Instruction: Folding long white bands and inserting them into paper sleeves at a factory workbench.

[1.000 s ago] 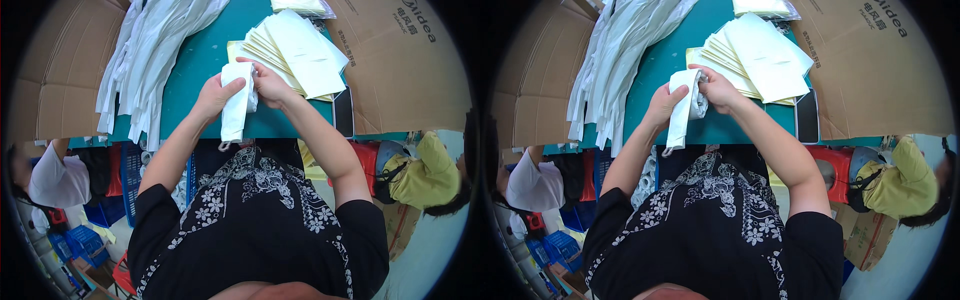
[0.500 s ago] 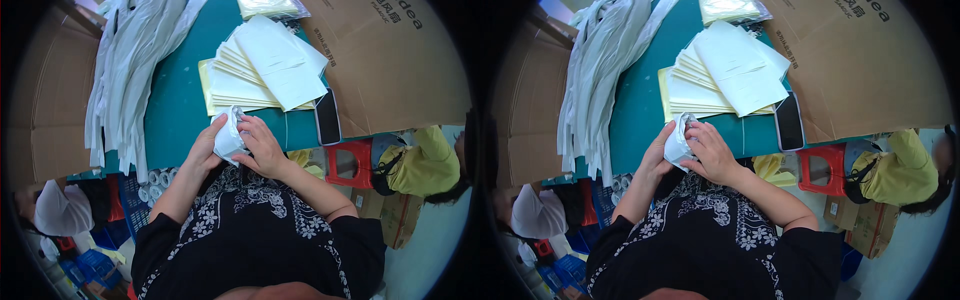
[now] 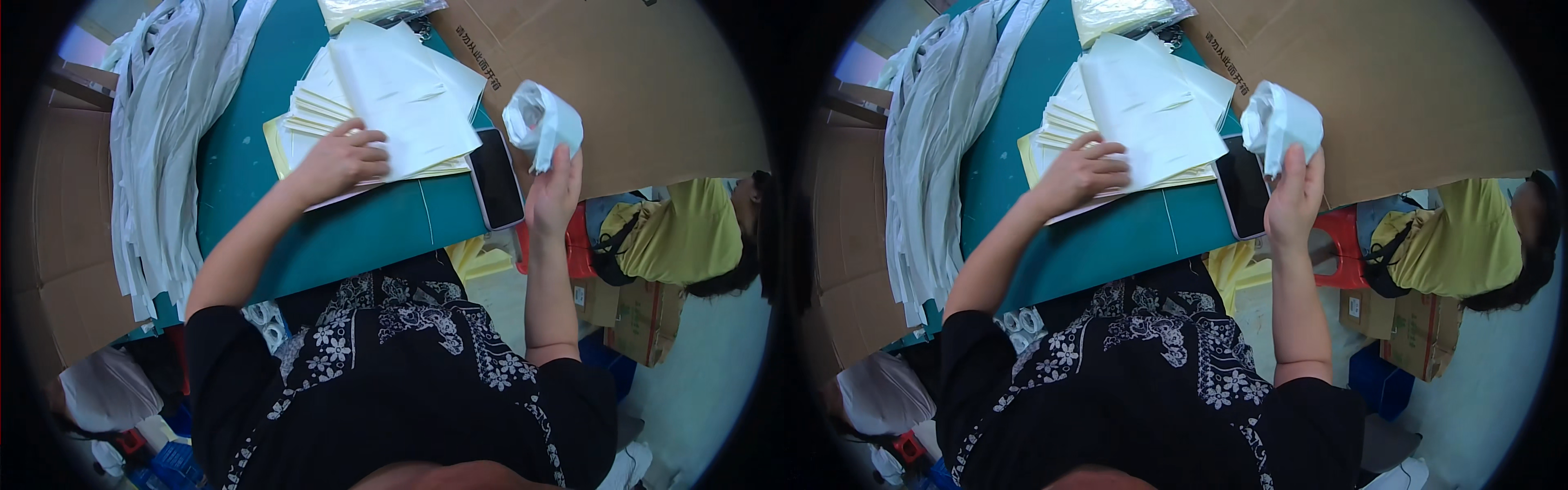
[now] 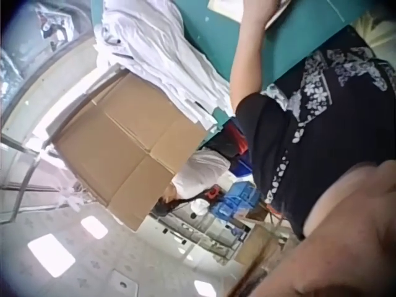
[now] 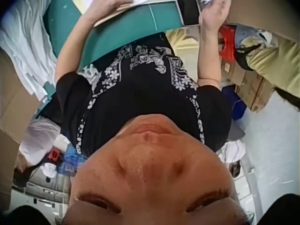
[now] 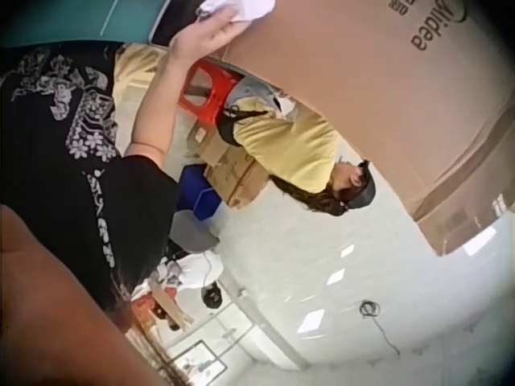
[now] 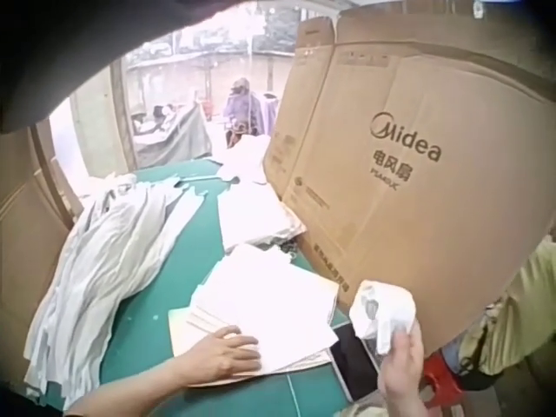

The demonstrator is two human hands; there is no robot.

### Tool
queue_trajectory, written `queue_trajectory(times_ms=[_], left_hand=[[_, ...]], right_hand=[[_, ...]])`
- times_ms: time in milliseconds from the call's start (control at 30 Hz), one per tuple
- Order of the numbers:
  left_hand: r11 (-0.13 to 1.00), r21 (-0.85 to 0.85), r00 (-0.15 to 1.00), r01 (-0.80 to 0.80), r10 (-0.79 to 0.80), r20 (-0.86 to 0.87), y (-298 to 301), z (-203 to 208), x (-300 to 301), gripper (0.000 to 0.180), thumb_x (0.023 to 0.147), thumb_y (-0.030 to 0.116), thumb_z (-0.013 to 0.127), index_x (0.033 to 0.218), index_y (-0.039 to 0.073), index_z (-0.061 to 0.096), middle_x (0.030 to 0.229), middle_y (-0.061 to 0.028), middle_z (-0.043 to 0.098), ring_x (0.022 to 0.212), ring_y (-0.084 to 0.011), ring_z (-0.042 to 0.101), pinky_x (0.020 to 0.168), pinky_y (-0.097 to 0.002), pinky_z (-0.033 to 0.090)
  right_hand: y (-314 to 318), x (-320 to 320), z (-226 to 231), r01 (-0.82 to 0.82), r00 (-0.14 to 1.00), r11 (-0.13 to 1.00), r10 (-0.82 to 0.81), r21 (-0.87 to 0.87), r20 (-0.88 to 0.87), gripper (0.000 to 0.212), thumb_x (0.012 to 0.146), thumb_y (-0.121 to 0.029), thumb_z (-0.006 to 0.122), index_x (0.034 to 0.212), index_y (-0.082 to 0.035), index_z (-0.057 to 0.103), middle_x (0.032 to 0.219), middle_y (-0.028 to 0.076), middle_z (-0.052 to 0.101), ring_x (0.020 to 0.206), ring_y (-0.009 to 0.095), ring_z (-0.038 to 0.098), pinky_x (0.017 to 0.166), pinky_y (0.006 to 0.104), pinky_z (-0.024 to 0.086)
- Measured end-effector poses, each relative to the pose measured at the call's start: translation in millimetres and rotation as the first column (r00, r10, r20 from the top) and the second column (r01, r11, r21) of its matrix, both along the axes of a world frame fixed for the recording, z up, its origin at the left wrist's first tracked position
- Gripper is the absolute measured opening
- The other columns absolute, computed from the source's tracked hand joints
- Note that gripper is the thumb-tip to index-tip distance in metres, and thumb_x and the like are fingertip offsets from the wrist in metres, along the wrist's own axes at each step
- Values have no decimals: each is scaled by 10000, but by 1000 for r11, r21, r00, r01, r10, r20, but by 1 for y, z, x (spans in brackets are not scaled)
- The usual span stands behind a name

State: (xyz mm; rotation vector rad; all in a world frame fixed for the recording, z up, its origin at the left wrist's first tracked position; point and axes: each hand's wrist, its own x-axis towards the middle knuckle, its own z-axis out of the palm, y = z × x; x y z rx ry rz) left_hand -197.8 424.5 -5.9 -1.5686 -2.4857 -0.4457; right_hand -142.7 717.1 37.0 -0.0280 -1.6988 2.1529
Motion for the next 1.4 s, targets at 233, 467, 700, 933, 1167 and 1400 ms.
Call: queue_trajectory(times_ms=[233,467,700,933,1167,1400], left_hand=[[999,-8,991,-50,51,123,-21,9,12,122,691,88,658,804,56,624,893,-47,624,1006,-242,564,888,-378,431],[922,-8,880,-387,372,296,59,-13,17,179,759,204,627,690,41,598,743,-96,584,787,-272,595,708,-374,486],[840,19,736,-542,463,494,73,-27,22,144,730,192,657,802,68,644,810,-104,588,815,-286,598,736,-392,480],[850,-85,725,-520,491,482,80,-19,12,93,746,123,573,787,60,628,795,-101,597,783,-285,599,695,-403,489],[903,68,902,-424,413,127,88,-25,9,96,746,111,558,771,30,512,763,-135,590,721,-277,582,634,-402,477],[796,194,684,-573,334,649,92,-19,13,289,753,218,674,925,7,573,752,-155,615,747,-300,598,650,-381,468]], right_hand=[[-51,-66,0,-474,875,542,380,695,301,321,915,-293,527,1106,-35,544,938,75,609,879,142,548,779,288,426],[-56,-117,-64,-86,863,169,505,982,-11,330,831,-269,615,1036,-16,558,940,148,588,882,315,539,774,356,443],[-46,-113,-95,-104,810,383,568,918,-145,327,763,-123,692,1042,-22,556,1036,141,579,1066,309,516,887,363,436],[-41,-124,-96,-222,794,423,602,879,-89,321,782,-102,675,1057,-5,543,1072,151,539,983,285,539,803,321,481],[-36,-127,-98,-237,784,429,615,872,-89,316,798,-132,665,1055,4,541,1059,153,538,997,293,525,852,334,448],[-37,-126,-101,-217,790,455,602,864,-118,323,785,-129,674,1048,13,550,1057,155,548,1027,300,517,874,341,430]])
